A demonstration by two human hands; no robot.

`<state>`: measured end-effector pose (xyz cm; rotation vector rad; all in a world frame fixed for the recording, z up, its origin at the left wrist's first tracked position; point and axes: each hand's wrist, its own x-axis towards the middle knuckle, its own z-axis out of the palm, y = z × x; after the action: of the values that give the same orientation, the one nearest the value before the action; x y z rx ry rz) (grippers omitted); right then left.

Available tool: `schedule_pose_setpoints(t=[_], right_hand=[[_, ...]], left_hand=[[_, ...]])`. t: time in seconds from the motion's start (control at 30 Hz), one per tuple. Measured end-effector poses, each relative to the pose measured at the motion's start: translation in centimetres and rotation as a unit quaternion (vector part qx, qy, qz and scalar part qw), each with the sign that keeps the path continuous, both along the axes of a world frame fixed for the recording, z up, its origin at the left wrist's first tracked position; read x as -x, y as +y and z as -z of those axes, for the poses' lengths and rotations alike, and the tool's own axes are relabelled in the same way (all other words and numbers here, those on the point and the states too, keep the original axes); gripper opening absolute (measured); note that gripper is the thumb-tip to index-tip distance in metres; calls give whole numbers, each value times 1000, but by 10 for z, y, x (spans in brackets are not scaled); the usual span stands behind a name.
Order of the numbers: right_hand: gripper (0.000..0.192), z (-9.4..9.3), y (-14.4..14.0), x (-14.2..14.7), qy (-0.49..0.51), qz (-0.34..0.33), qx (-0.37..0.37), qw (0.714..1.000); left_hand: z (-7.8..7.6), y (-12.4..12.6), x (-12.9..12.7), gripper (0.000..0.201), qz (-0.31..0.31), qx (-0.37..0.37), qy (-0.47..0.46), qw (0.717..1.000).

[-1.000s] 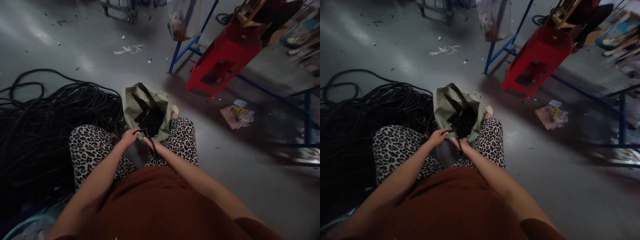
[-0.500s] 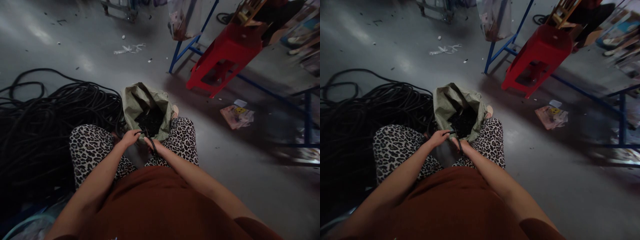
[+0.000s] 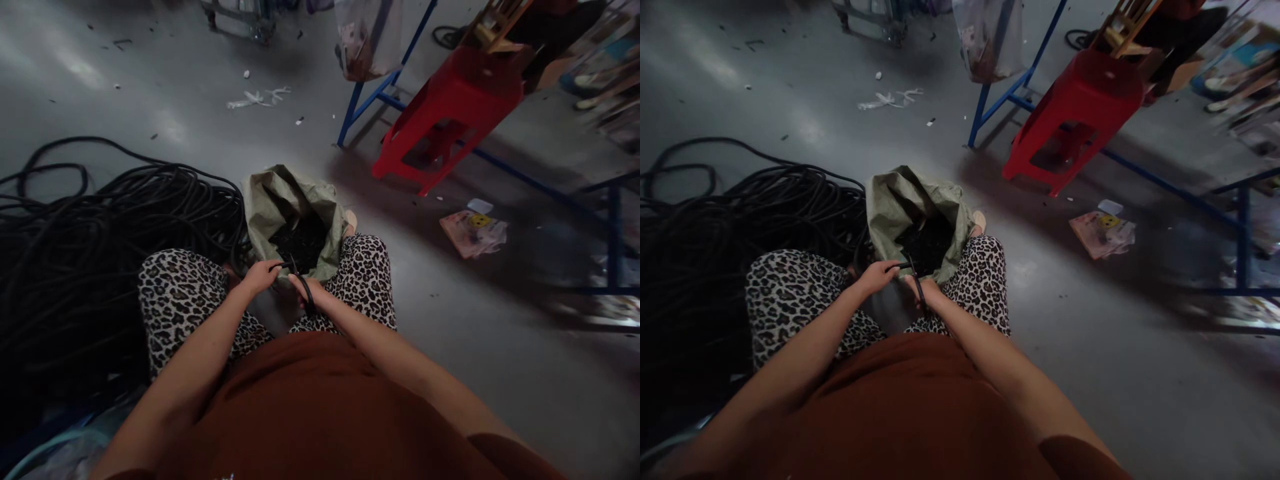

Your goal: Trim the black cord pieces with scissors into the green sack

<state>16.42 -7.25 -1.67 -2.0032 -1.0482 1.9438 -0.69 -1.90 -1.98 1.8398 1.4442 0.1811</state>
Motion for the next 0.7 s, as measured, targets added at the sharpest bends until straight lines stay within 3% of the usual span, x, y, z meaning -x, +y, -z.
schedule_pose_setpoints(t=[0.37, 0.7], right_hand=[[56, -4, 2, -1, -7, 40, -3, 999], [58, 12, -1, -1, 5, 42, 10, 999]], left_hand=[[3, 1, 6, 37, -19, -29, 16, 999], [0, 1, 4, 37, -3, -22, 28, 999]])
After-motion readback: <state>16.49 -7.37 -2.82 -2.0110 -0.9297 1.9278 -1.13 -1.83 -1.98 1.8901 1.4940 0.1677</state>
